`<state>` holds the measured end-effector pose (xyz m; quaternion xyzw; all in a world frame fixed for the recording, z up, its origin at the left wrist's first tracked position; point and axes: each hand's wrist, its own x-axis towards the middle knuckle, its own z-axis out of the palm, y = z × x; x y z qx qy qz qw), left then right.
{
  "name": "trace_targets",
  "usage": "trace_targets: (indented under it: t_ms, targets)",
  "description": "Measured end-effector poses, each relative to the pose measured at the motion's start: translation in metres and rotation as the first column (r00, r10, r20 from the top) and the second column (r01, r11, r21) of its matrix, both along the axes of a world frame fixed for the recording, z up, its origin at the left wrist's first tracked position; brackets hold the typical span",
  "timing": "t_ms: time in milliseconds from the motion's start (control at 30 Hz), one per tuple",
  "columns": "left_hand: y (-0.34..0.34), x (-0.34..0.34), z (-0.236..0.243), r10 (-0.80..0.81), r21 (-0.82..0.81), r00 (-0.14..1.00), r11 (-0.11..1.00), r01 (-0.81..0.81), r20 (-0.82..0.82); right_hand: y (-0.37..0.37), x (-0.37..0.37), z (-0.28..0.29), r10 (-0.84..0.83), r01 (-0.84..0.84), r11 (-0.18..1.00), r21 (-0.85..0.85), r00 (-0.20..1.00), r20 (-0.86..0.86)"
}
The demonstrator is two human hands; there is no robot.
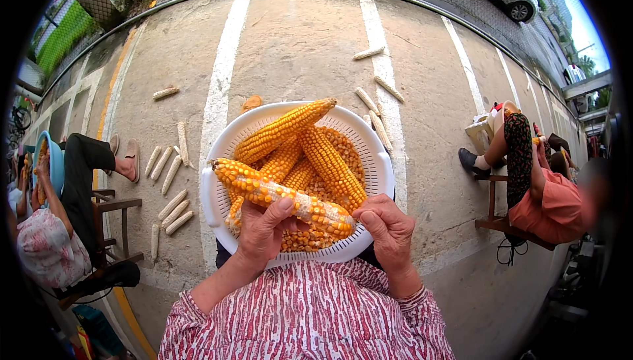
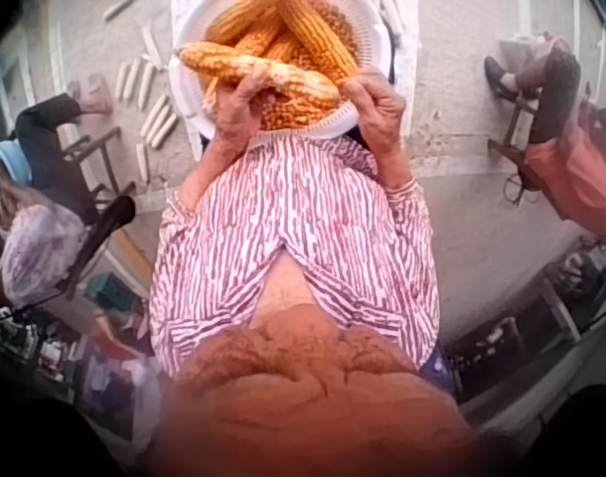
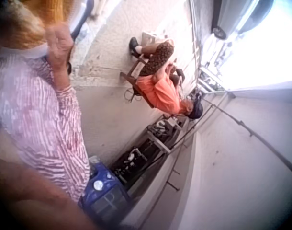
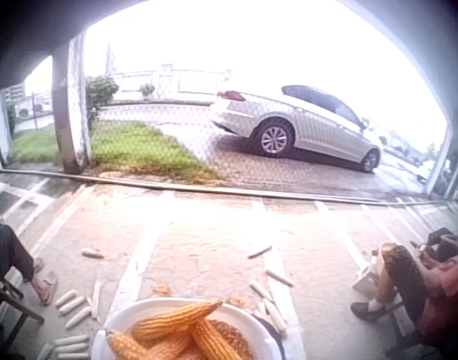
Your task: The person sits on the ground and shucks corn cobs by hand, removing kernels into a white colander placed on their lap. They handle multiple cobs one at a time, rotating them to strip kernels and placing the cleaned cobs aside.
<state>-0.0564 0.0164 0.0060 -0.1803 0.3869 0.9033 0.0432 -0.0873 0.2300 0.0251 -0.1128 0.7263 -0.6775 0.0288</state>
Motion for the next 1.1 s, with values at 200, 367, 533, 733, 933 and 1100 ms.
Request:
trace_targets:
  t_ms: [200, 367, 533, 733, 933, 1100]
  targets:
    - [0.002, -0.001, 0.002, 0.024, 0.007, 1.000, 1.000, -0.024, 0.008, -0.007, 0.001, 0.001, 0.110, -0.050, 0.960, 0.275, 0.972, -0.208]
    - [0.004, -0.001, 0.000, 0.026, -0.067, 1.000, 0.997, -0.025, 0.013, -0.018, 0.004, 0.011, 0.176, -0.048, 0.902, 0.429, 0.949, -0.263]
    - [0.005, -0.001, 0.004, 0.014, -0.072, 1.000, 0.997, -0.013, 0.009, -0.020, 0.005, 0.000, 0.154, 0.017, 0.916, 0.400, 0.907, -0.392]
    - [0.006, 0.000, 0.002, 0.023, -0.068, 1.000, 0.997, -0.023, -0.004, -0.021, 0.009, -0.001, 0.072, 0.040, 0.955, 0.294, 0.930, -0.360]
    - [0.001, 0.001, -0.003, 0.013, -0.022, 1.000, 1.000, -0.014, -0.028, 0.010, 0.001, -0.001, -0.134, 0.197, 0.955, 0.223, 0.954, -0.270]
    - [0.001, 0.002, 0.000, 0.056, 0.025, 0.998, 0.998, -0.056, -0.029, 0.107, -0.008, -0.049, -0.428, 0.479, 0.766, 0.429, 0.878, -0.216]
